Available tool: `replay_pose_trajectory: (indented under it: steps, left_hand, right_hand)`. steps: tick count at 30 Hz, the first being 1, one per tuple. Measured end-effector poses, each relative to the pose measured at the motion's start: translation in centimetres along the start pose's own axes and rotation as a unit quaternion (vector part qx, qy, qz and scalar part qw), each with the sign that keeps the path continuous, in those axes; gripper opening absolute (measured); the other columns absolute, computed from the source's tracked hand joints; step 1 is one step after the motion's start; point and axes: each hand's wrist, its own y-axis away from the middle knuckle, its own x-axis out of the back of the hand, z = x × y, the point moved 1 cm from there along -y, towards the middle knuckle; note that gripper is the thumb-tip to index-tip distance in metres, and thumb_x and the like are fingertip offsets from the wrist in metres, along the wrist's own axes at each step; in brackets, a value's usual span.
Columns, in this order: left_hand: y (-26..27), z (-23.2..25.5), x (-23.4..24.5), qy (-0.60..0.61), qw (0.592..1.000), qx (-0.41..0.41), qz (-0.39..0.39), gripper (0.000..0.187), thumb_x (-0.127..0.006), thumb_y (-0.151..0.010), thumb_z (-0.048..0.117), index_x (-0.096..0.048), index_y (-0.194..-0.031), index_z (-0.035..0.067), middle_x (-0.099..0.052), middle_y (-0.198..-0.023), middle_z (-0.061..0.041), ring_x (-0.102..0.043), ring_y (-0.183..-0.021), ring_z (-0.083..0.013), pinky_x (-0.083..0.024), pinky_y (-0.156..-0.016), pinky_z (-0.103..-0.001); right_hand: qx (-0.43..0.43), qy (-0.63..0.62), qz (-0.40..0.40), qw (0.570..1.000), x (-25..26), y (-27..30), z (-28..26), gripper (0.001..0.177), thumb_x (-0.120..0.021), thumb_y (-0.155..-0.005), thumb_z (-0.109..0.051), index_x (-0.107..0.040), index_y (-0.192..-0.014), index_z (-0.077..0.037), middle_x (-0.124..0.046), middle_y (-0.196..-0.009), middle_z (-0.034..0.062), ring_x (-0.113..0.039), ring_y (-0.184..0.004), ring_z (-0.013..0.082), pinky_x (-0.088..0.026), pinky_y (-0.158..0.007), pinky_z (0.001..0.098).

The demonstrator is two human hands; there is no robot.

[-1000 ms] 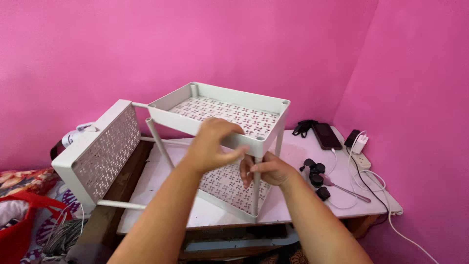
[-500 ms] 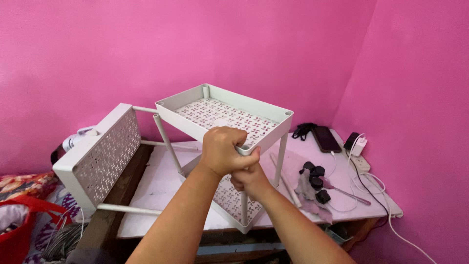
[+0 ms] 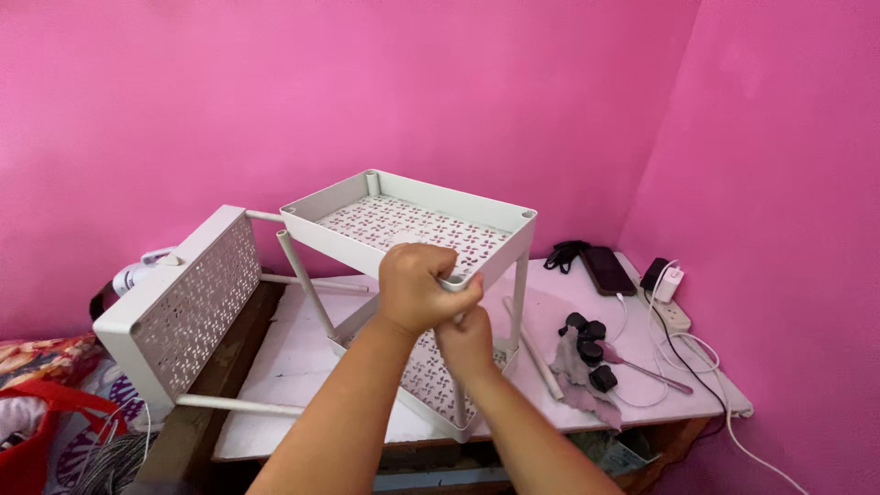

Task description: The person assembles a white plastic three-tier shelf by inserting vertical poles into perforated trays and connecting the components. The person then disassembles the structure by removing the poles and separating the trays.

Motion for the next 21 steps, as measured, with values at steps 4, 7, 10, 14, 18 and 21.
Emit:
replay_pose_trajectory:
  steps: [4,7,10,14,18,21]
  left_hand:
    - [0.0,-0.6,0.2,0.019,0.999,0.030,-0.023,0.056,-0.083,-0.063,0.029,-0.034,-0.049,0.008,-0.027,-0.047,-0.008,-0.028,-0.042,-0.0239,-0.024,-0.043,-0.039]
    - [-0.1,-0.8,0.2,0.036,0.998,0.034,-0.031,0.055,-0.082,-0.062,0.029,-0.034,-0.048,0.008,-0.027,-0.045,-0.007,-0.027,-0.041,-0.0224,-0.023,-0.042,-0.038]
    - [-0.2,-1.1,0.5,0.038,0.998,0.025,-0.032,0.055,-0.083,-0.061,0.030,-0.034,-0.048,0.008,-0.028,-0.046,-0.007,-0.028,-0.041,-0.0224,-0.024,-0.042,-0.038]
    - [-0.4,-1.5,0.6,0.018,0.999,0.034,-0.003,0.054,-0.083,-0.061,0.030,-0.036,-0.048,0.008,-0.029,-0.047,-0.009,-0.030,-0.042,-0.0241,-0.025,-0.043,-0.038]
    - [0.0,-0.9,0.3,0.009,1.000,0.000,0.011,0.054,-0.083,-0.062,0.030,-0.035,-0.048,0.008,-0.031,-0.047,-0.009,-0.033,-0.042,-0.0259,-0.027,-0.045,-0.039]
    - [0.0,-0.6,-0.4,0.005,1.000,0.002,0.023,0.052,-0.082,-0.063,0.030,-0.037,-0.048,0.009,-0.032,-0.045,-0.007,-0.034,-0.041,-0.0258,-0.029,-0.045,-0.038]
  right_hand:
    - [-0.167,-0.167,-0.186,0.954,1.7,-1.0,0.1,0.016,-0.053,-0.086,-0.002,-0.046,-0.078,-0.014,-0.038,-0.053,-0.0019,-0.033,-0.041,0.0113,-0.024,-0.040,0.0300]
    - [-0.191,-0.270,-0.344,0.879,2.7,-1.5,0.6,0.021,-0.055,-0.091,-0.003,-0.043,-0.078,-0.013,-0.028,-0.055,-0.0036,-0.026,-0.041,0.0086,-0.020,-0.041,0.0273]
    - [-0.207,-0.346,-0.452,0.796,2.7,-2.3,0.9,0.027,-0.057,-0.101,-0.005,-0.044,-0.080,-0.014,-0.029,-0.059,-0.0044,-0.029,-0.047,0.0105,-0.022,-0.048,0.0301]
    - [-0.197,-0.188,-0.224,0.936,0.9,-1.9,0.4,0.013,-0.055,-0.092,-0.008,-0.051,-0.081,-0.015,-0.036,-0.053,-0.0034,-0.032,-0.041,0.0103,-0.024,-0.039,0.0287]
    - [-0.056,-0.050,-0.034,0.997,-0.7,-0.3,0.2,0.022,-0.059,-0.096,-0.014,-0.057,-0.075,-0.009,-0.052,-0.056,0.0024,-0.046,-0.045,0.0123,-0.034,-0.041,0.0309]
    - [0.075,0.044,0.044,0.995,-0.9,0.0,0.3,0.016,-0.061,-0.098,-0.016,-0.064,-0.085,-0.008,-0.064,-0.068,0.0035,-0.056,-0.057,0.0077,-0.043,-0.048,0.0276]
